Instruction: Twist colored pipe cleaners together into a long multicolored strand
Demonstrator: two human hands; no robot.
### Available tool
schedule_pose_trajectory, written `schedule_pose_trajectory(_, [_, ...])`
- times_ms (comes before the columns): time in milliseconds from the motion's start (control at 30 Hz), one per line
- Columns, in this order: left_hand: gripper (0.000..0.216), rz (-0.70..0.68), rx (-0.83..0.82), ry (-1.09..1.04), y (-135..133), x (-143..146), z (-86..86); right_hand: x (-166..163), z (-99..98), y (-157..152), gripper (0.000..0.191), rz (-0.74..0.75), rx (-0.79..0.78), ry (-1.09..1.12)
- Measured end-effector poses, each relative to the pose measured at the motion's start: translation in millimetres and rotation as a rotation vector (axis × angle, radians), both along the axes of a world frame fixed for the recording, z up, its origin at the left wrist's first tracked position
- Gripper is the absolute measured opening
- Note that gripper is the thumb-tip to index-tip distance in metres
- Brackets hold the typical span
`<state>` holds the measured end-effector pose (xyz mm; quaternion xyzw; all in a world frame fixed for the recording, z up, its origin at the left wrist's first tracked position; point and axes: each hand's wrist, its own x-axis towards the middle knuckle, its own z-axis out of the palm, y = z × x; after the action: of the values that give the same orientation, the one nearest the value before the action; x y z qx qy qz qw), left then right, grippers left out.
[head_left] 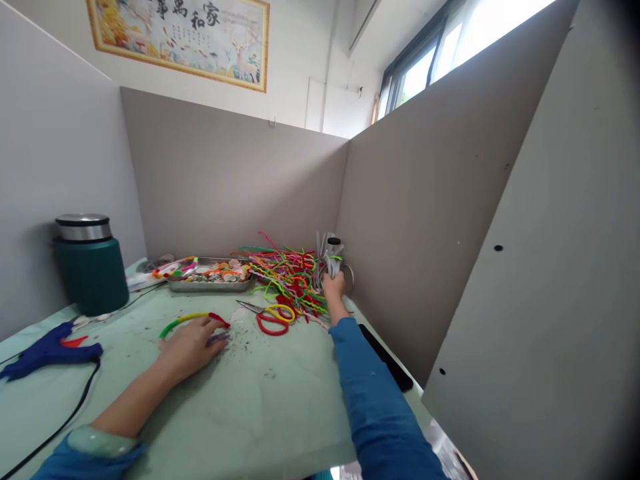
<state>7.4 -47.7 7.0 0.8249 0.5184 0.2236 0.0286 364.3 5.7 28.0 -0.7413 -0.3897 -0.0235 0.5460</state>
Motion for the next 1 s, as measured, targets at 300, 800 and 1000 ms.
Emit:
schedule_pose_trajectory(300, [0.043,-0.288,-0.290,-0.779,-11.3,77.8,30.1,-85.1,24.3,-55.7,0.019,0.174,0.056,-0.498])
schedule_pose_trajectory(800, [0.007,-0.387,-0.900,-1.764,-4.2,81.1,15.7,-153.6,-12.7,-100.7,0.027,0.859,0.153,-0.492])
schedule_pose_trajectory(1000, [0.012,-0.433,-0.893,-1.732,-2.3,81.7,12.3,-151.0,-9.2,-105.1,0.032,0.788,0.197,-0.353])
